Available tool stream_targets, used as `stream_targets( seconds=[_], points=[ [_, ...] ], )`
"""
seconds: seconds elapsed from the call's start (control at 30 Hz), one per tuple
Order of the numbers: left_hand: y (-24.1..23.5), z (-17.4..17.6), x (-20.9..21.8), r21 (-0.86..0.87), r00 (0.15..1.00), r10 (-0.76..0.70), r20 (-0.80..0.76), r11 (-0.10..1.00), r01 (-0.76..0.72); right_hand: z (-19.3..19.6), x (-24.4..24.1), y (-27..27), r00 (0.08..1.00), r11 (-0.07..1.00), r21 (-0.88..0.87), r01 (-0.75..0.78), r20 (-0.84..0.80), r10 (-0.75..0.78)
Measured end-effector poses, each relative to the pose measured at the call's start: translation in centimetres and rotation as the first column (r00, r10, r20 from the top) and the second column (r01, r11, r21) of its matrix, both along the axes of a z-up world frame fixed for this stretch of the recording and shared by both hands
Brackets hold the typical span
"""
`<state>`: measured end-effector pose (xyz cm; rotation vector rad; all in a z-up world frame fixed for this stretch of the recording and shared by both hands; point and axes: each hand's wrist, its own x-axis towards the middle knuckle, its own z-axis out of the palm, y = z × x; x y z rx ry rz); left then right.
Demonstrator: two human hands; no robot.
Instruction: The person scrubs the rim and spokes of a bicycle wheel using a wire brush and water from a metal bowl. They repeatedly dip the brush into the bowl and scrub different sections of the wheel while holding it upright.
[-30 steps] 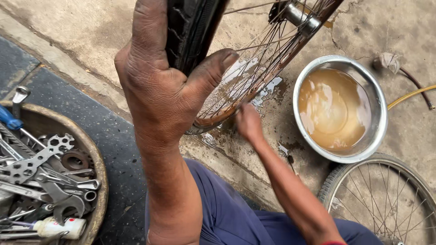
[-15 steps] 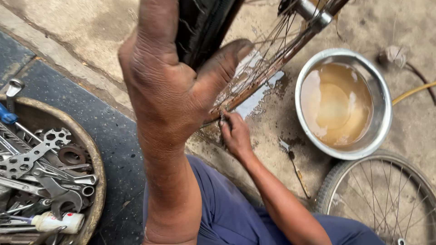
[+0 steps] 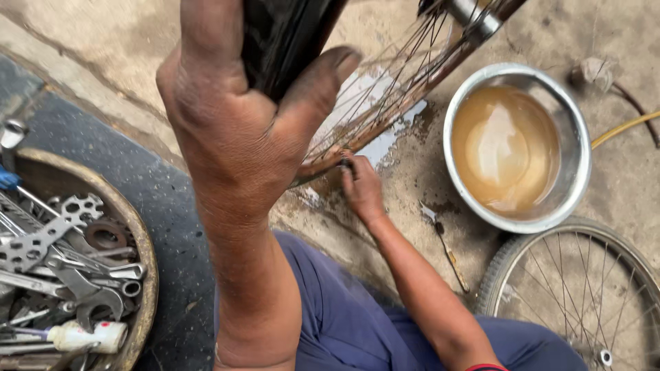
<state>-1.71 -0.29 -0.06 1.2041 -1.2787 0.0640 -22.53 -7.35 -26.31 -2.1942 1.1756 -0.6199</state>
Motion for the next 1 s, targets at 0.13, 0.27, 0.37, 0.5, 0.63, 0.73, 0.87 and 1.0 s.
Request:
stream_targets(
  seconds=[0.13,0.27,0.37,0.5,0.63,0.73,0.87,1.0],
  points=[
    [-0.4,1.5,0.2,0.006,1.0,0.021,-0.012,1.0,-0.021,-0.5,-2.2,-6.5,0.996,0.956,0.279,0.09,-0.032,-0.084],
    [-1.0,1.4,-0.1,0.001,0.996,-0.054,-0.066,0.999,0.054,-0.3,-5.1,-8.3,0.76,0.74,0.653,0.162,0.396,-0.515],
    [-0.6,1.3,-0.7,-0.05,0.992,-0.123,-0.009,0.991,0.123,-0.6,-5.8,-7.3,0.557,0.742,0.648,0.172,0.557,-0.616],
    [-0.6,2.0,-1.7,-0.042,0.985,-0.167,-0.037,0.985,0.165,-2.2,-4.6,-7.7,0.76,0.75,0.654,0.099,0.437,-0.482],
    [-0.7,2.8,-3.0,-0.035,0.986,-0.164,-0.038,0.986,0.163,-4.6,-3.0,-9.8,0.858,0.842,0.539,0.008,0.428,-0.283],
    [-0.9,3.1,-3.4,-0.029,0.988,-0.153,-0.009,0.988,0.152,-5.8,-2.6,-11.2,0.868,0.81,0.585,-0.028,0.416,-0.27],
    [-1.3,3.4,-3.6,-0.079,0.993,-0.046,0.112,0.995,0.055,-5.5,-3.7,-10.8,0.875,0.786,0.599,-0.152,0.452,-0.175],
    [-0.2,5.1,-2.9,-0.062,0.99,0.072,0.12,0.996,-0.065,-3.1,-0.6,-8.0,0.933,0.799,0.601,0.004,0.285,-0.22]
  ],
)
